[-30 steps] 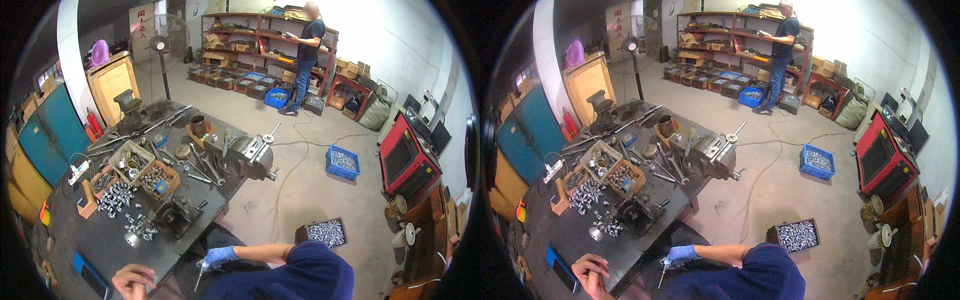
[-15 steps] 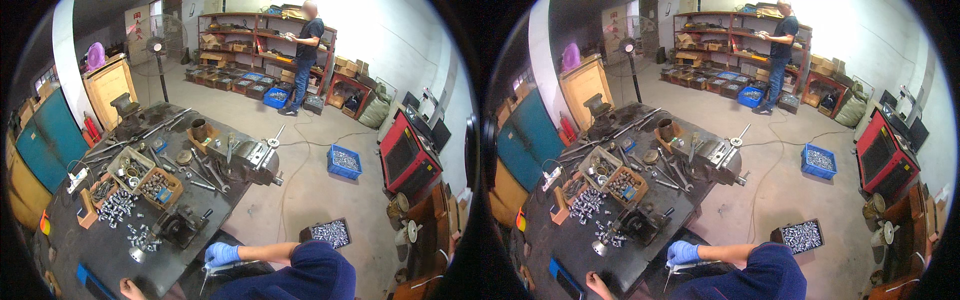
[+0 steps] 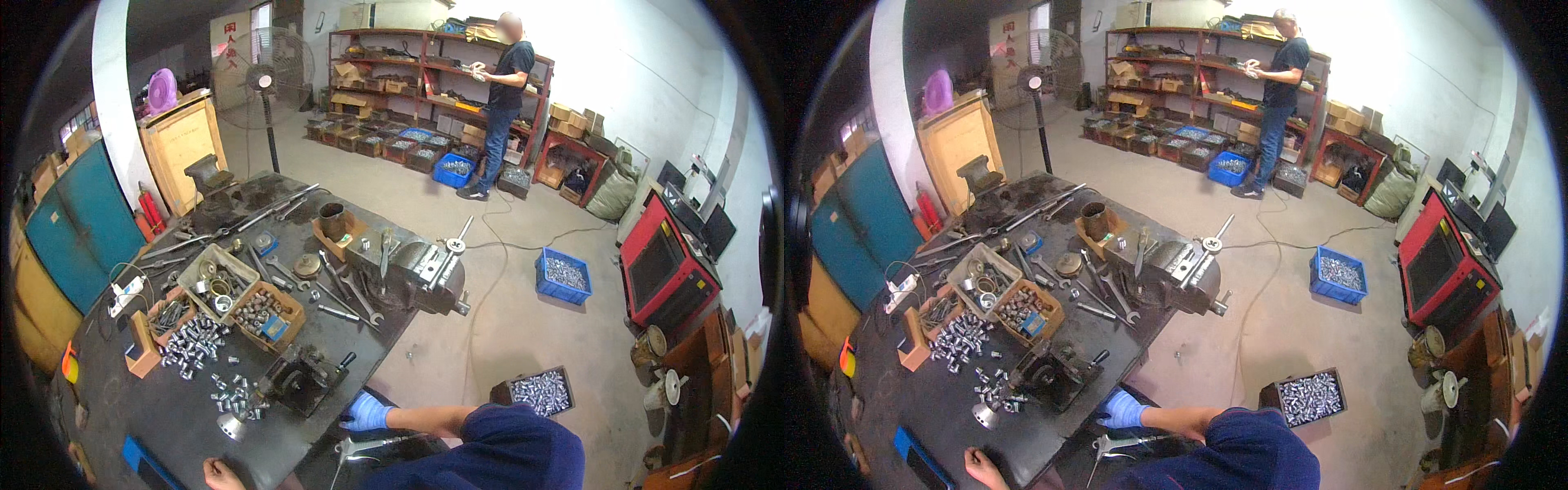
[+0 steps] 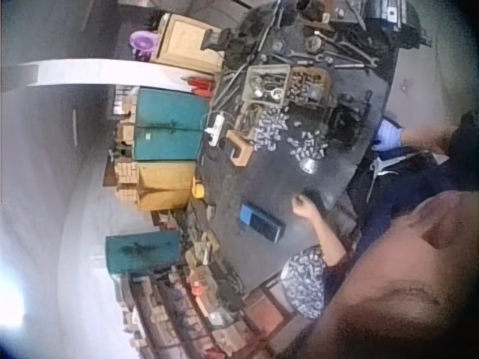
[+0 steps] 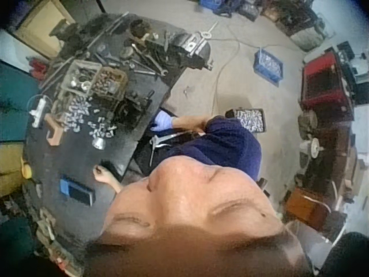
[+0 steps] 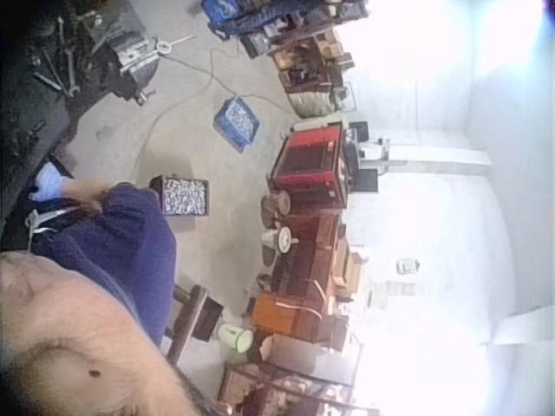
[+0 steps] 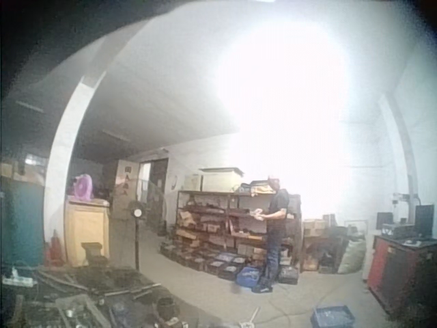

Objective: The person picks up metal bolts and small components from a table and a storage shelf, then fits a bolt into a larger metal assembly held in a vice.

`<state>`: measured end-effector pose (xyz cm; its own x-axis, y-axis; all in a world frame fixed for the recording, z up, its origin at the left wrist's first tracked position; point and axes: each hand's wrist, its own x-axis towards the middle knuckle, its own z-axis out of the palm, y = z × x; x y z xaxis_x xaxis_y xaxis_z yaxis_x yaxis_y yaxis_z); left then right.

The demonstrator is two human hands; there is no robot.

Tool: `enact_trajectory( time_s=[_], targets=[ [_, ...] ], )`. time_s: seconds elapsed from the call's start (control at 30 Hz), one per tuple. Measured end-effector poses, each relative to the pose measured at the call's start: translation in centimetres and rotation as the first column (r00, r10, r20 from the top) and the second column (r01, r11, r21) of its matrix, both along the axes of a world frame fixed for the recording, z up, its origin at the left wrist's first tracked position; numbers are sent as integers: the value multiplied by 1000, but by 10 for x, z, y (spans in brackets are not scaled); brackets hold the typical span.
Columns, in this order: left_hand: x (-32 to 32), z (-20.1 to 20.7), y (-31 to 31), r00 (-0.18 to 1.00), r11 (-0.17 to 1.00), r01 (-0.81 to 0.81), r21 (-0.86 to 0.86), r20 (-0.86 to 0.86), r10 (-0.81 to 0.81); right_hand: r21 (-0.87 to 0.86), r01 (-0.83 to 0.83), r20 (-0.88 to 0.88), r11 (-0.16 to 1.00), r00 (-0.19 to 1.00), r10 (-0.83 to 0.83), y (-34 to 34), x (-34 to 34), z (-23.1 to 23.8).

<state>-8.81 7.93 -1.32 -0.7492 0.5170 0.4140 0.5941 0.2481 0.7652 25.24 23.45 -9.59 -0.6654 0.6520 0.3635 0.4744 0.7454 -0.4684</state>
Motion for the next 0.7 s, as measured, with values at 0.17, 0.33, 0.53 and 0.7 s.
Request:
enact_trajectory(
  time_s=[0.17,0.33,0.53,0.7],
  targets=[
    [4,4,3,995,993,-31,-111,-101,20,-21,-20,38,1000,999,21,2,0,-12],
    [13,19,6,979,978,-57,-201,-202,15,-111,-12,91,994,996,22,4,1,-13],
    [8,15,4,987,987,-26,-161,-162,0,-67,2,-8,998,1000,-3,1,1,-1],
    [2,6,4,981,986,-50,-157,-193,19,-233,5,155,973,987,32,0,1,12]
  ],
)
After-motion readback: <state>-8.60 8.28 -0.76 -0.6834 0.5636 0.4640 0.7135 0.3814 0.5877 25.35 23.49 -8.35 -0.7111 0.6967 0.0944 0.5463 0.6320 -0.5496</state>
